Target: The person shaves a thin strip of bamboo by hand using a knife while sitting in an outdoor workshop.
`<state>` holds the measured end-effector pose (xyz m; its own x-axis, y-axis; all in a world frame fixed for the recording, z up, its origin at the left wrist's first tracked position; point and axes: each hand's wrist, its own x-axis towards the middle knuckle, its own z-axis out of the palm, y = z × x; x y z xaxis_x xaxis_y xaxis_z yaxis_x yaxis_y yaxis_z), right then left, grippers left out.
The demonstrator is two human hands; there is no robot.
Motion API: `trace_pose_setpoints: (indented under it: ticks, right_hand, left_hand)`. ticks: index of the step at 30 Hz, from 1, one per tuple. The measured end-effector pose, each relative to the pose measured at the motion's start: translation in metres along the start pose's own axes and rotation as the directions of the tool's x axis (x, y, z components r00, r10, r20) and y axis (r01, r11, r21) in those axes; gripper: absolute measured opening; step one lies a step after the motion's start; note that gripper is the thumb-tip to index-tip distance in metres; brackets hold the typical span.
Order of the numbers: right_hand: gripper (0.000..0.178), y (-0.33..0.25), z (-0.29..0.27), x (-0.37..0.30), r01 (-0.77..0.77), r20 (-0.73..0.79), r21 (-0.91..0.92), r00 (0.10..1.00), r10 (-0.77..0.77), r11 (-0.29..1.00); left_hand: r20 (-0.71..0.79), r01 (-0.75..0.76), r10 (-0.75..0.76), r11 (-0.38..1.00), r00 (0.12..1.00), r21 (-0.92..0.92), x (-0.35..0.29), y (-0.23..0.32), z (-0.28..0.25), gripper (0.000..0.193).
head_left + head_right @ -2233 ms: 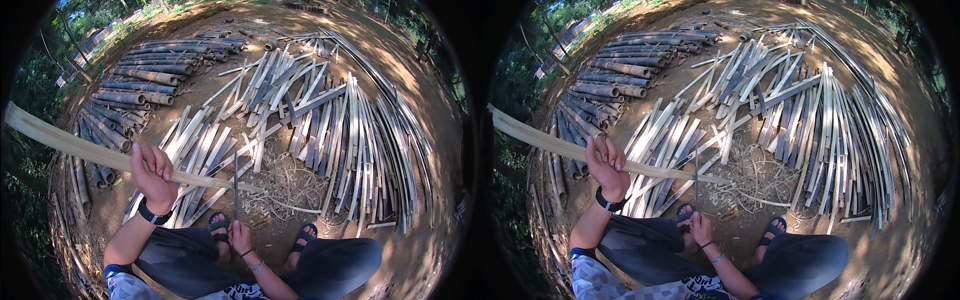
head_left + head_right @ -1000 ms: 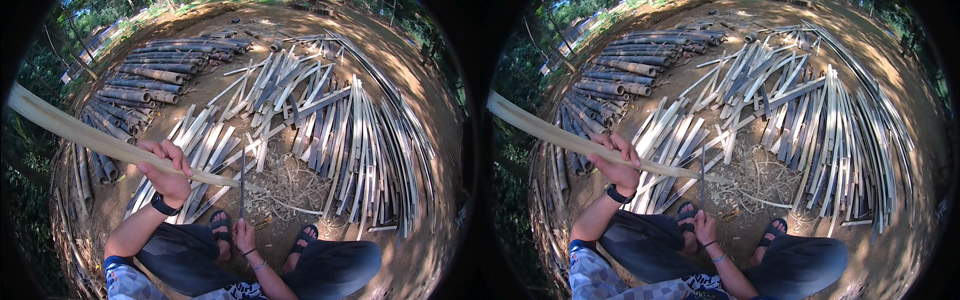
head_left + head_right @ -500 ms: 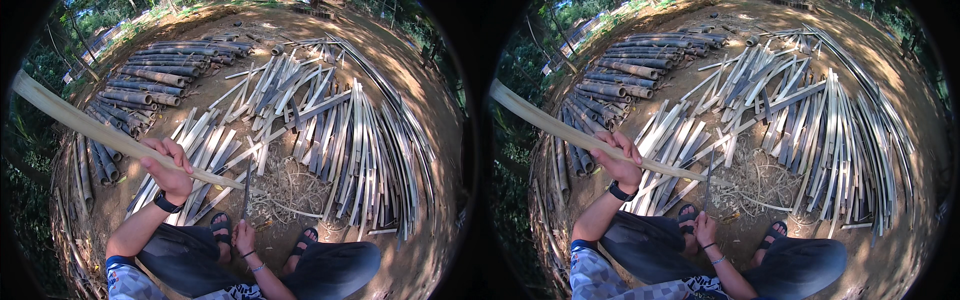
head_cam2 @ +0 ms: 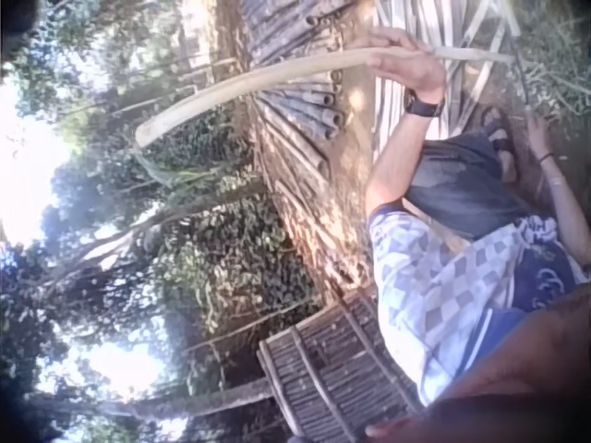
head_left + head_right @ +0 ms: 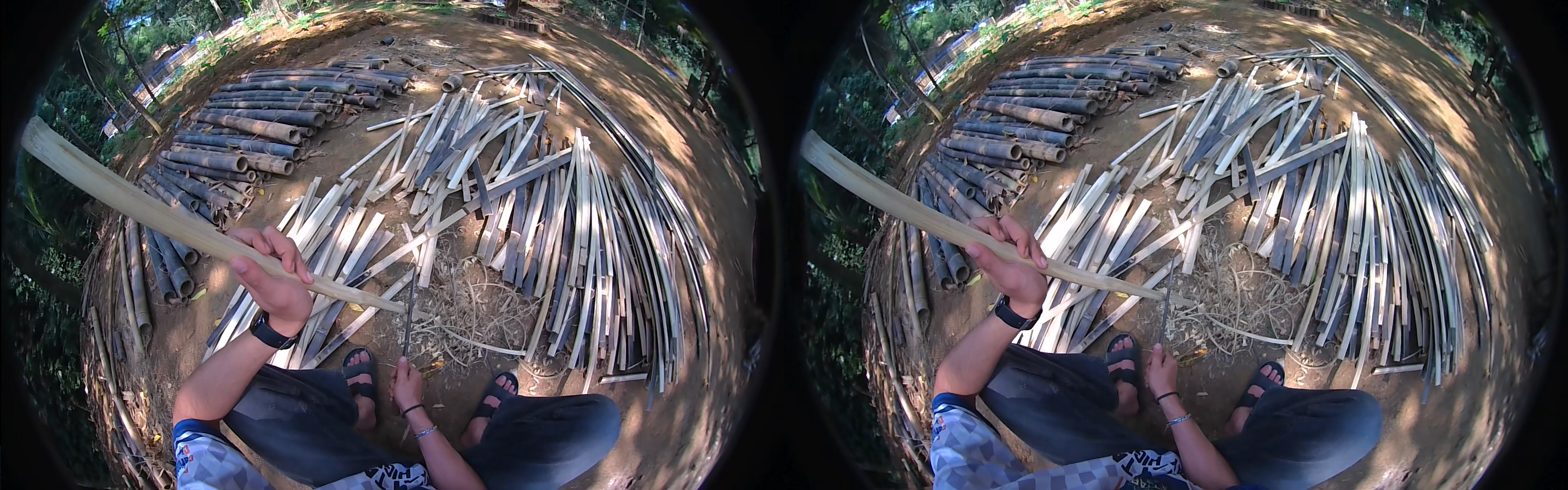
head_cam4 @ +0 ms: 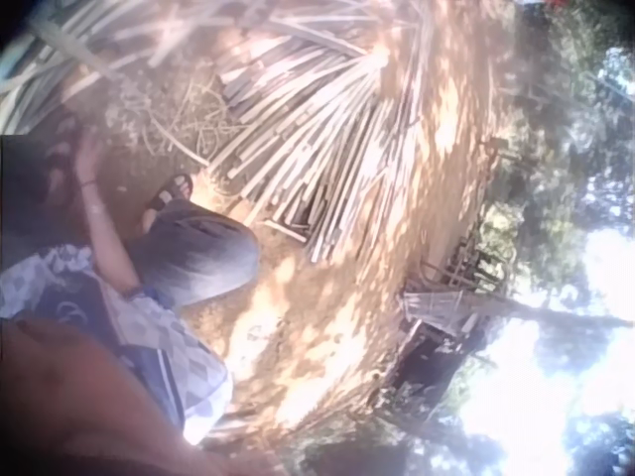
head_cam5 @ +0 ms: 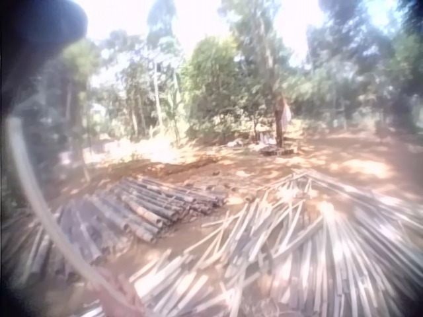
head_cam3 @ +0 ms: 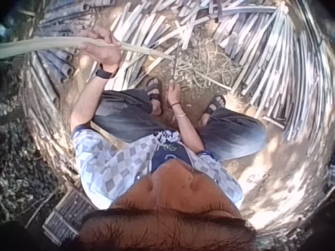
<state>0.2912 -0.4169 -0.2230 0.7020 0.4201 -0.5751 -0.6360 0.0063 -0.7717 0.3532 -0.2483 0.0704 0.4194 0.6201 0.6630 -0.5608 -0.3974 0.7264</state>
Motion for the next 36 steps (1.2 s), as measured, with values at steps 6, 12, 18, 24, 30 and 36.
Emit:
trace_pose_setpoints:
  ticks: [6, 12, 18, 24, 30, 36]
  right_hand:
    - [0.046, -0.053, 0.022, -0.050, 0.308, 0.228, -0.032, 0.928, -0.293, 0.951]
    - [0.049, 0.008, -0.006, 0.004, -0.120, 0.019, 0.164, 0.993, 0.118, 0.979]
    - [0.050, 0.012, 0.017, -0.008, 0.233, 0.043, -0.036, 0.972, -0.231, 0.972]
    - [0.052, 0.005, 0.000, 0.000, -0.101, -0.020, 0.044, 0.995, 0.102, 0.994]
    - [0.053, 0.018, 0.010, 0.002, 0.185, -0.054, -0.086, 0.980, -0.190, 0.979]
    - [0.055, 0.019, 0.002, 0.004, 0.193, -0.007, -0.122, 0.981, -0.196, 0.974]
  left_hand:
    - [0.010, -0.001, 0.001, 1.000, 1.000, -0.014, -0.002, -0.003, -0.007, 0.057]
    - [0.012, 0.009, -0.008, 1.000, 1.000, -0.028, 0.000, -0.004, 0.000, 0.056]
    - [-0.007, 0.005, -0.005, 1.000, 1.000, -0.003, 0.003, -0.003, -0.005, 0.056]
    - [-0.016, 0.005, -0.005, 1.000, 1.000, 0.007, 0.002, -0.006, -0.007, 0.055]
    - [-0.001, 0.012, -0.012, 1.000, 1.000, -0.010, 0.005, -0.006, 0.004, 0.055]
    - [-0.004, 0.017, -0.017, 1.000, 1.000, 0.019, 0.007, -0.007, -0.010, 0.057]
